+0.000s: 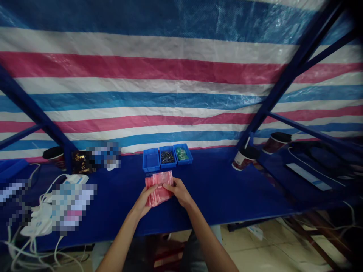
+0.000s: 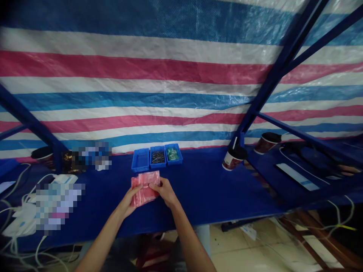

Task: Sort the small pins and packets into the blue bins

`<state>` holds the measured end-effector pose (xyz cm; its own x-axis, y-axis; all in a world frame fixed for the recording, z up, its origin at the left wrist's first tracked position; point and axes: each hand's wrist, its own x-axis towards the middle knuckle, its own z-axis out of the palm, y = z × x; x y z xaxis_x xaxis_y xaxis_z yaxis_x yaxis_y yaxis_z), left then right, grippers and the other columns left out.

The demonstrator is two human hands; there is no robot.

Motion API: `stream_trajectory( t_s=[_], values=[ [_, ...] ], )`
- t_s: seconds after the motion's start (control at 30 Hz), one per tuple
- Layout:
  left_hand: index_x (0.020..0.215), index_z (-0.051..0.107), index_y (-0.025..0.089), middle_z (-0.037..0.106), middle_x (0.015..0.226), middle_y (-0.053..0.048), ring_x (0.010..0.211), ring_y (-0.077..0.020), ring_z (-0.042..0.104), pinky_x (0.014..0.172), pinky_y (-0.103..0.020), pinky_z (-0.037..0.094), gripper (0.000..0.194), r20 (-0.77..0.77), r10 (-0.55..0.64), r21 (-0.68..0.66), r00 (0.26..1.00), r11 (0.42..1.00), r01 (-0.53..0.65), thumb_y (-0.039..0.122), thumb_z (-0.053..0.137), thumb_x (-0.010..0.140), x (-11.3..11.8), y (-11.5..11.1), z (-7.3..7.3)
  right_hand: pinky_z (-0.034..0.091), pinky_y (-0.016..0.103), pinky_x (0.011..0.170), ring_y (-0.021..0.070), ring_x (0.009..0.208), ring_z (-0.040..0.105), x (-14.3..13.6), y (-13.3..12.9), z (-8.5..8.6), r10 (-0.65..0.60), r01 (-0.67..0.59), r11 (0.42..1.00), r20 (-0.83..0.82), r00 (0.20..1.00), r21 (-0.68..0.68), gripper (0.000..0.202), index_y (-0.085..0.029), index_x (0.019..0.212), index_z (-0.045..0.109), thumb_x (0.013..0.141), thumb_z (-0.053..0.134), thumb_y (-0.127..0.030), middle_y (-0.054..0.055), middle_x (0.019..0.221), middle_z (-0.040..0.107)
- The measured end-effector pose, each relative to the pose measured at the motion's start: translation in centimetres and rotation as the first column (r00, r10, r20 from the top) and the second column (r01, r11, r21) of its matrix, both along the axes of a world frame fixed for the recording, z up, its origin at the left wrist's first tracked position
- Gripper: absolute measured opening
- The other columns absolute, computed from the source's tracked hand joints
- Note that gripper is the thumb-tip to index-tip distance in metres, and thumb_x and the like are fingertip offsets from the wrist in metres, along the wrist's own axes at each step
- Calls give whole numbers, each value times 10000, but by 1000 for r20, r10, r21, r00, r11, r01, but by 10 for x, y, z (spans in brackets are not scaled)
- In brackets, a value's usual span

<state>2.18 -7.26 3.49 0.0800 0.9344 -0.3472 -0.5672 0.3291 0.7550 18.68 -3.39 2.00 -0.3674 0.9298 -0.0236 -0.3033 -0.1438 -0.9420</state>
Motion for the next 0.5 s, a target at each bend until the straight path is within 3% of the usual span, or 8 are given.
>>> stream_trajectory(
  t_s=[0.13, 0.3, 0.4, 0.5],
  values=[
    [1136, 653, 84, 755, 1058, -153, 961, -292, 737, 893, -401, 590, 359, 1, 27, -27, 1000, 999, -27, 168, 721, 794, -2, -4, 1, 521, 339, 789, 223, 809, 686, -2, -3, -4, -63, 60, 996, -45, 997, -63, 433, -134, 1005, 728, 724, 813, -452, 81, 940, 745],
    [1106, 661, 91, 761, 1023, -140, 923, -266, 746, 888, -376, 586, 299, -10, 72, -13, 997, 997, -73, 206, 700, 832, 2, 1, -2, 513, 382, 877, 256, 913, 691, -10, -7, 0, -62, 62, 998, -23, 998, 4, 457, -159, 1091, 701, 749, 790, -449, 81, 1007, 740],
    [1141, 657, 103, 760, 1017, -136, 946, -262, 738, 898, -384, 575, 348, -20, 88, 15, 996, 996, -88, 339, 660, 886, 11, 5, -3, 507, 404, 911, 276, 987, 677, -12, -8, 0, -115, 113, 992, 52, 992, 53, 462, -171, 1132, 679, 772, 765, -448, 87, 1071, 728],
    [1085, 682, 99, 760, 951, -142, 935, -275, 732, 865, -391, 573, 518, -151, 60, 15, 987, 998, -59, 567, 549, 908, 18, 9, -7, 495, 411, 943, 278, 1045, 658, -9, -13, -2, -145, 132, 984, 105, 984, 117, 452, -183, 1195, 641, 825, 710, -434, 83, 1101, 717]
  ],
)
